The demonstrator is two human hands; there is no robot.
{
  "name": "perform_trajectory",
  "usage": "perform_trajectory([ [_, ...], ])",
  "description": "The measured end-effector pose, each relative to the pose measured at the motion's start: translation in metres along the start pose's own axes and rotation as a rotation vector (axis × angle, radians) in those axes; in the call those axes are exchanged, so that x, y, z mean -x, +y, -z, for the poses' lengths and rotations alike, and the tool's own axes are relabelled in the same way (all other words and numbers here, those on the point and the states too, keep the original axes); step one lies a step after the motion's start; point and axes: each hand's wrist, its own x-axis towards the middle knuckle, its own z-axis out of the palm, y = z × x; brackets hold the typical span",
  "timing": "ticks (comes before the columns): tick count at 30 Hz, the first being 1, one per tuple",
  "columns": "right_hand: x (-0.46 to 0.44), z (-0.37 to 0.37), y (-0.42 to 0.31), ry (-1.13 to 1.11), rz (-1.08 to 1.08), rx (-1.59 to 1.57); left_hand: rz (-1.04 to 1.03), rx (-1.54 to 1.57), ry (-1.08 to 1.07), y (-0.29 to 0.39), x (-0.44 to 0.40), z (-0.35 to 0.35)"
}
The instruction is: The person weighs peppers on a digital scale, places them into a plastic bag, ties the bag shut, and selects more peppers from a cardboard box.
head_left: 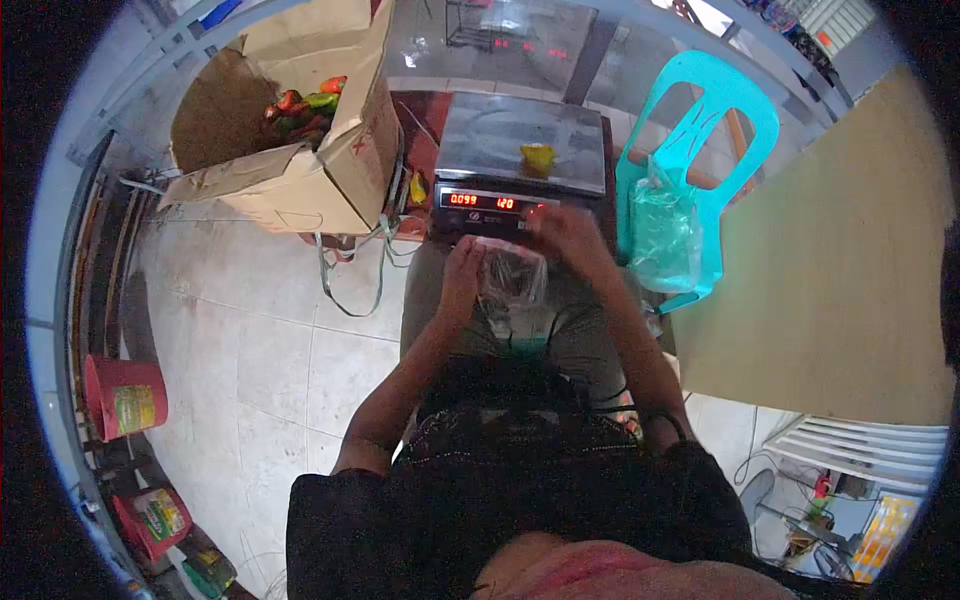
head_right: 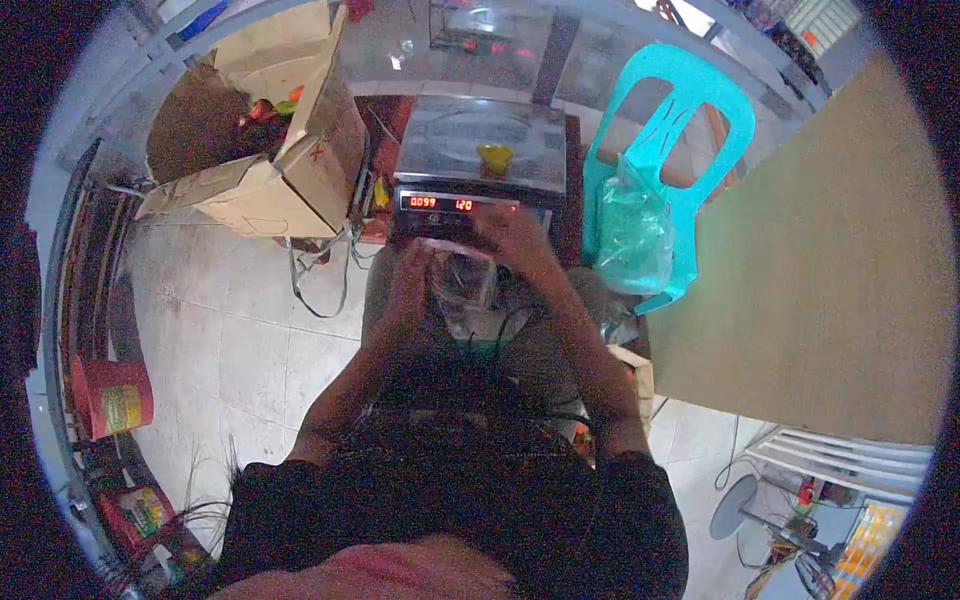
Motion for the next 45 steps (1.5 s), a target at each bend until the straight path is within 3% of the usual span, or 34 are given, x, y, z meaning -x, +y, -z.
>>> perform_trajectory([
  [2,-0.044,0.005,0.028,0.338,-0.006,0.205,-0.152,-0.149,-0.014,0.018,0.003,0.002],
  [4,-0.080,0.008,0.047,0.500,0.228,0.424,-0.174,-0.274,-0.010,0.043,0.011,-0.002],
  [7,-0.115,-0.012,0.079,0.489,0.195,0.600,-0.045,-0.333,0.005,0.061,0.011,-0.001],
  [10,-0.124,-0.016,0.099,0.258,0.085,0.480,0.033,-0.231,0.007,0.061,0.004,0.006],
  [13,-0.134,-0.032,0.137,0.324,0.280,0.517,0.037,-0.224,0.033,0.066,0.006,0.004],
  [16,-0.093,-0.011,0.082,0.310,0.011,-0.424,-0.035,-0.264,0.035,0.061,-0.002,0.010],
  [18,-0.042,0.007,0.038,0.228,0.038,-0.672,-0.080,-0.338,0.038,0.061,-0.003,0.007],
  [21,0.018,0.005,-0.008,-0.013,0.002,-0.425,-0.087,-0.486,0.065,0.072,0.003,-0.010],
  [24,0.037,-0.024,0.014,-0.228,-0.015,-0.313,-0.202,-0.223,0.032,0.058,0.004,-0.026],
  [25,0.038,-0.034,0.019,-0.291,-0.032,-0.304,-0.200,-0.268,0.017,0.044,0.000,-0.025],
  [31,0.024,-0.071,0.005,0.006,-0.162,-0.289,-0.152,-0.452,0.014,0.036,0.010,-0.020],
  [34,0.015,-0.090,0.017,0.002,-0.271,-0.554,-0.113,-0.356,0.018,0.021,0.000,-0.008],
  [37,0.012,-0.105,0.025,-0.045,-0.190,-0.466,-0.071,-0.369,0.010,0.017,0.004,-0.007],
  [40,0.010,-0.111,0.029,-0.142,-0.036,-0.070,-0.283,-0.369,0.041,0.031,0.003,-0.006],
  [42,0.012,-0.104,0.010,-0.156,-0.053,0.039,-0.438,-0.544,0.044,0.044,0.003,0.001],
  [45,0.005,-0.079,-0.028,-0.260,-0.100,0.242,-0.319,-0.253,0.047,0.060,0.001,0.019],
])
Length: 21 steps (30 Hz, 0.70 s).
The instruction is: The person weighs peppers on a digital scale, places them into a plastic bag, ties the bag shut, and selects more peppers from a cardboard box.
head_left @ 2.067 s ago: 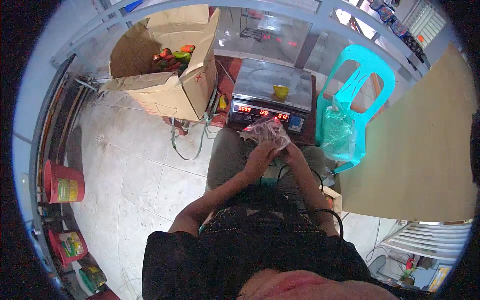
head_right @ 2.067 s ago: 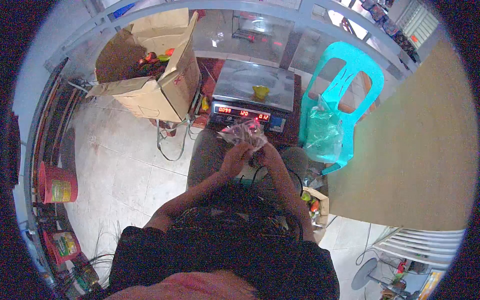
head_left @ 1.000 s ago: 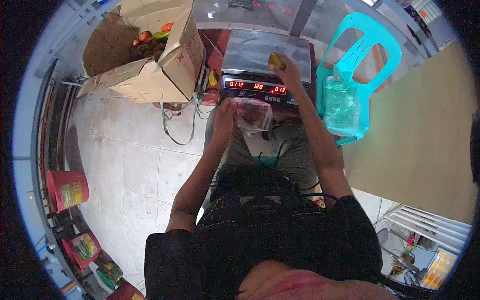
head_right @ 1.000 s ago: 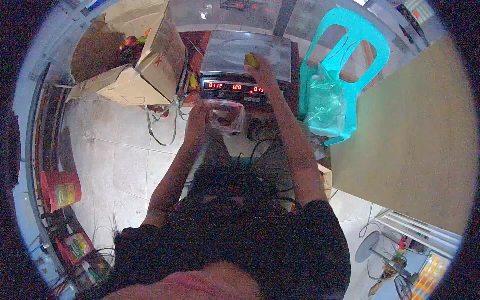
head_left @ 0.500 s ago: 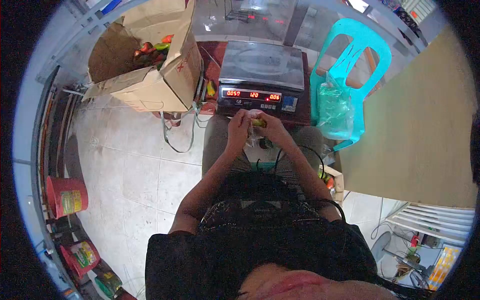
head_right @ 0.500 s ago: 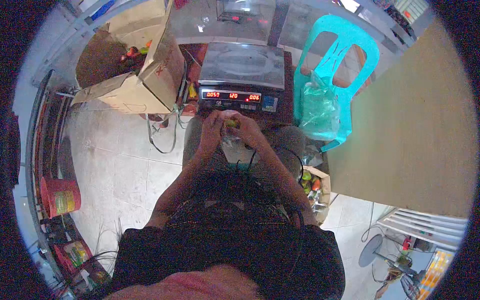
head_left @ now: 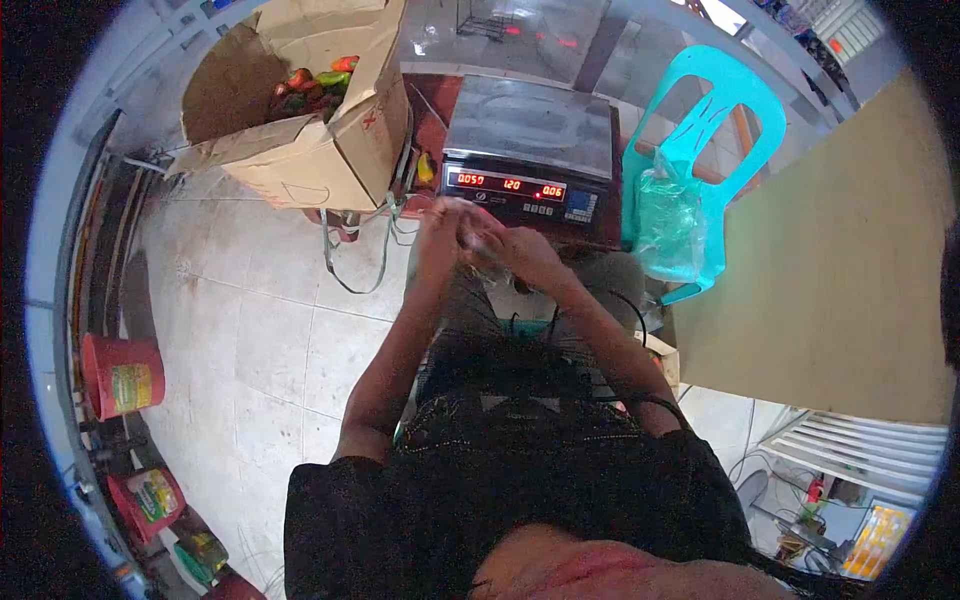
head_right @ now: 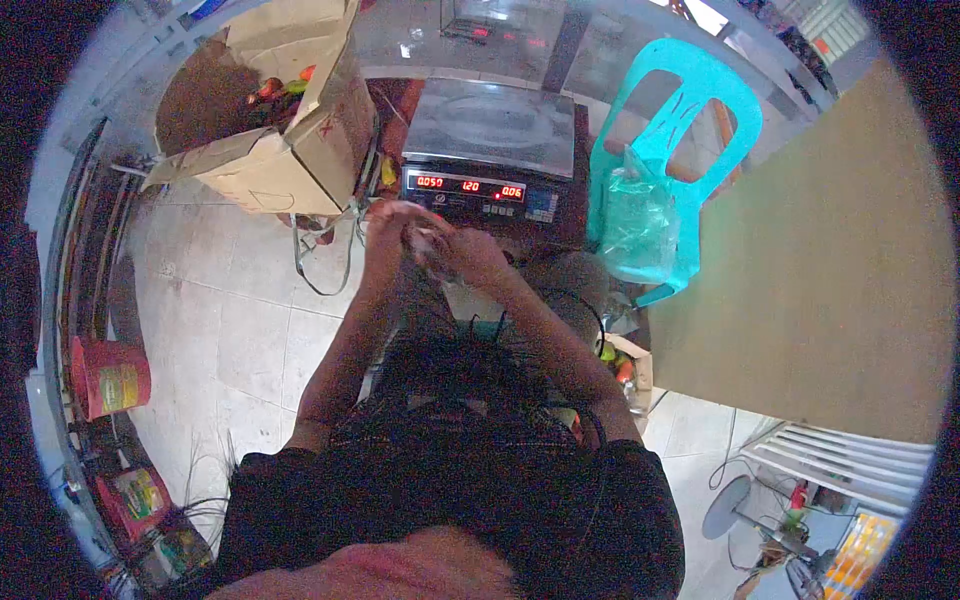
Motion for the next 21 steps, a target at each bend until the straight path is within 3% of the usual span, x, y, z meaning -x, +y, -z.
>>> perform_trajectory([
  [1,-0.002,0.009,-0.007,-0.045,-0.023,0.072,0.103,0.184,0.015,0.001,-0.003,0.008],
  [4,0.004,0.042,-0.005,0.180,0.351,-0.094,0.154,0.295,0.186,-0.012,-0.011,0.028],
  [5,0.003,0.049,-0.002,0.247,0.325,-0.100,0.201,0.252,0.180,-0.012,-0.010,0.035],
  [8,0.013,0.077,-0.011,0.439,0.436,-0.158,0.090,0.030,0.080,-0.007,-0.010,0.034],
  [11,0.033,0.112,-0.031,0.541,0.356,-0.080,0.007,-0.080,0.060,0.041,-0.007,0.021],
  [14,0.041,0.127,-0.046,0.550,0.429,-0.090,-0.104,-0.214,0.094,0.075,-0.008,0.013],
  [17,0.039,0.131,-0.048,0.499,0.466,-0.094,-0.039,-0.261,0.082,0.082,-0.009,0.012],
  [18,0.039,0.137,-0.049,0.597,0.433,-0.177,-0.016,-0.269,0.074,0.090,-0.012,0.012],
  [21,0.055,0.151,-0.052,0.807,0.373,-0.303,-0.228,-0.290,0.059,0.114,-0.005,0.003],
])
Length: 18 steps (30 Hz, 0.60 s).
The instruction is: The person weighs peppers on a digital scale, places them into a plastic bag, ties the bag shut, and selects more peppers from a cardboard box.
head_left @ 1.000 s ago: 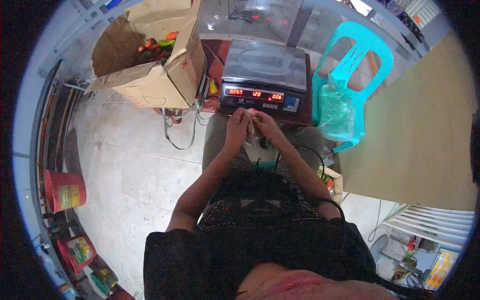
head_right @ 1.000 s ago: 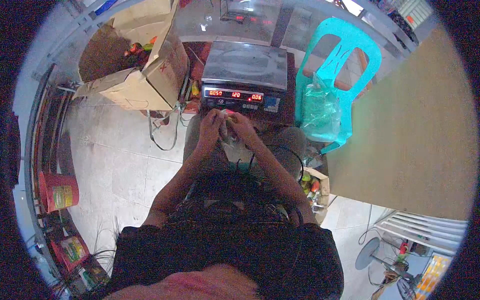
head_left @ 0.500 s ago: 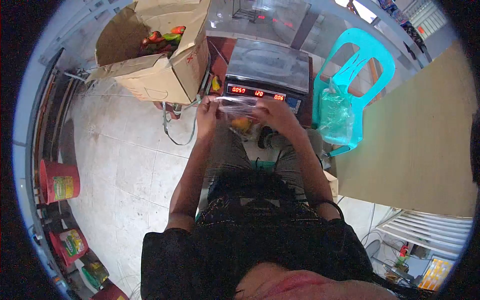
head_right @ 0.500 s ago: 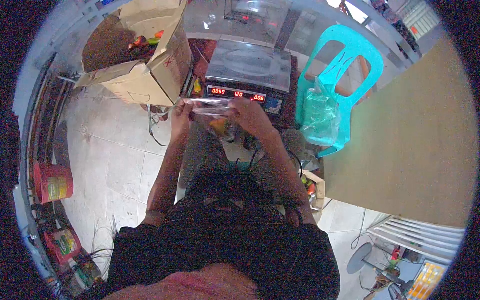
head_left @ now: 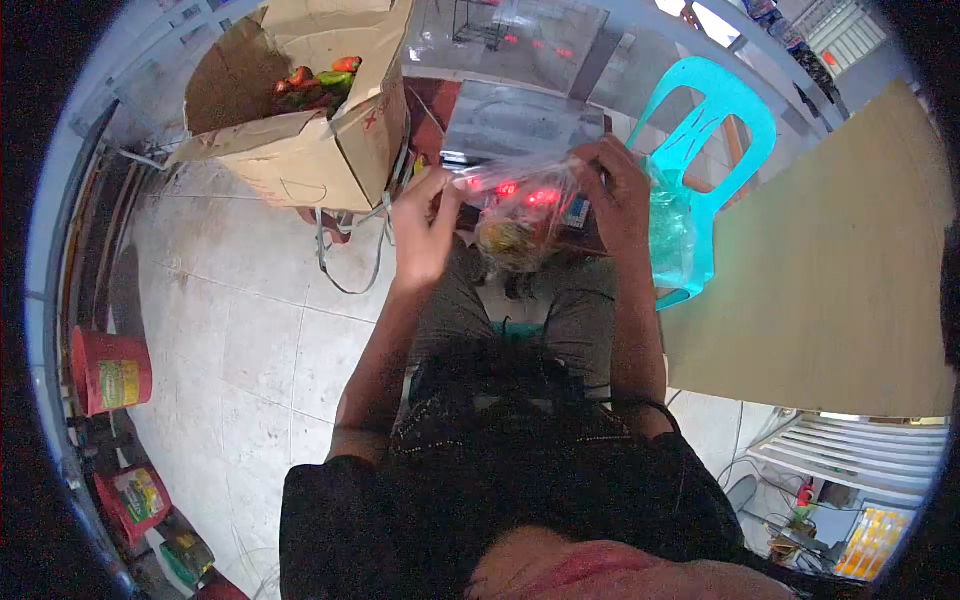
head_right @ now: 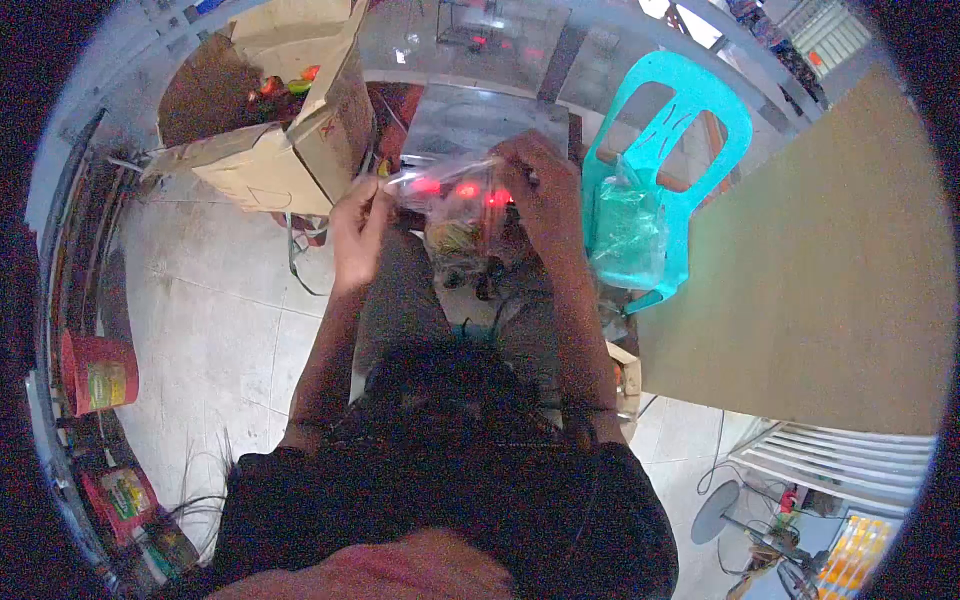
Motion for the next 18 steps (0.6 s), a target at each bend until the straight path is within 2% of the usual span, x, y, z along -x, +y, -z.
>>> perform_trajectory([
  [3,0.010,-0.017,0.018,-0.161,-0.008,0.208,-0.006,0.107,-0.030,-0.018,-0.006,-0.012],
  [6,0.015,-0.008,0.021,-0.115,-0.213,0.072,0.036,0.234,0.010,-0.006,-0.010,-0.017],
  [9,0.018,0.002,0.043,-0.080,-0.128,-0.025,0.159,0.406,-0.053,-0.008,-0.006,-0.021],
  [11,0.027,-0.005,0.059,0.003,-0.189,-0.140,0.273,0.563,-0.101,0.000,-0.012,-0.029],
  [12,0.025,-0.007,0.060,0.046,-0.214,-0.196,0.216,0.621,-0.126,0.002,-0.015,-0.034],
  [15,0.037,-0.019,0.053,0.256,-0.345,-0.482,0.326,0.670,-0.176,0.016,-0.015,-0.045],
  [18,0.052,-0.025,0.068,0.058,-0.355,-0.542,0.263,0.666,-0.207,0.011,-0.020,-0.053],
])
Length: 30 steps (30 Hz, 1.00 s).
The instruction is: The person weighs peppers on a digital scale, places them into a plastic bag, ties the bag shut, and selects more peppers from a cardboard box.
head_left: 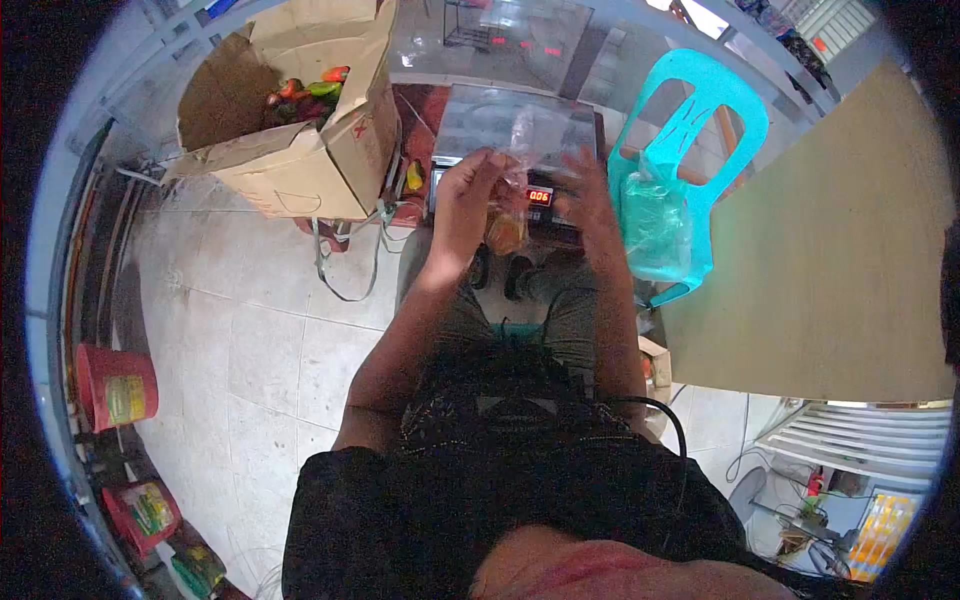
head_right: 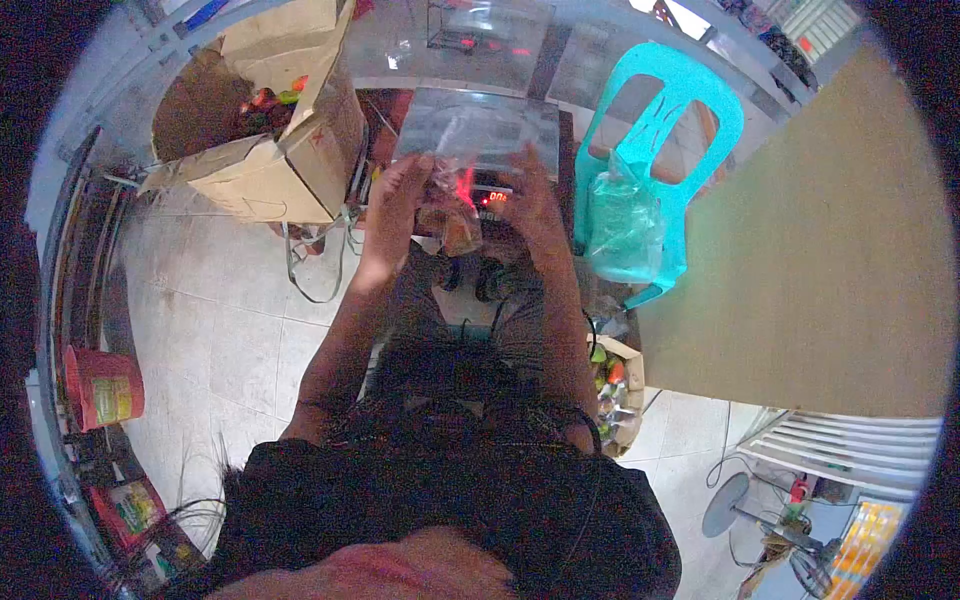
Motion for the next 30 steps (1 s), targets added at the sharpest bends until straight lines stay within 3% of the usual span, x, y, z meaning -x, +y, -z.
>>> perform_trajectory([
  [5,0.005,-0.010,0.058,-0.373,-0.048,0.163,-0.029,-0.026,-0.090,-0.001,-0.006,-0.001],
  [8,-0.009,-0.016,0.132,-0.278,0.075,0.185,-0.056,-0.074,-0.098,0.015,-0.002,0.000],
  [9,-0.005,-0.023,0.099,-0.230,-0.085,-0.084,-0.080,-0.108,-0.081,0.018,0.000,0.003],
  [11,-0.003,-0.031,0.037,-0.168,-0.111,-0.224,-0.097,-0.150,-0.004,0.018,0.005,0.011],
  [13,-0.002,-0.025,0.020,-0.129,-0.100,-0.272,-0.093,-0.170,0.106,0.004,0.010,0.031],
  [14,-0.002,-0.018,0.019,-0.121,-0.074,-0.254,-0.136,-0.177,0.005,-0.013,0.010,0.047],
  [18,0.000,-0.028,-0.005,-0.112,-0.164,-0.510,0.212,0.007,-0.175,-0.084,0.033,0.063],
  [20,-0.002,-0.030,0.012,-0.081,-0.108,-0.345,0.335,0.047,-0.272,-0.114,0.043,0.056],
  [21,-0.002,-0.028,0.018,-0.061,-0.086,-0.260,0.311,-0.079,-0.308,-0.110,0.043,0.050],
  [23,-0.002,-0.016,-0.004,-0.096,-0.242,-0.277,0.255,-0.317,-0.370,-0.095,0.042,0.033],
  [25,-0.001,-0.007,-0.010,-0.120,-0.295,-0.309,0.399,-0.390,-0.412,-0.083,0.041,0.024],
  [27,-0.002,-0.002,0.001,-0.128,-0.237,-0.361,0.330,-0.480,-0.433,-0.093,0.040,0.022],
  [29,0.001,-0.012,0.018,-0.121,-0.177,-0.277,0.048,-0.575,-0.427,-0.125,0.041,0.020],
  [30,0.003,-0.018,0.019,-0.119,-0.148,-0.236,0.159,-0.572,-0.440,-0.121,0.040,0.015],
])
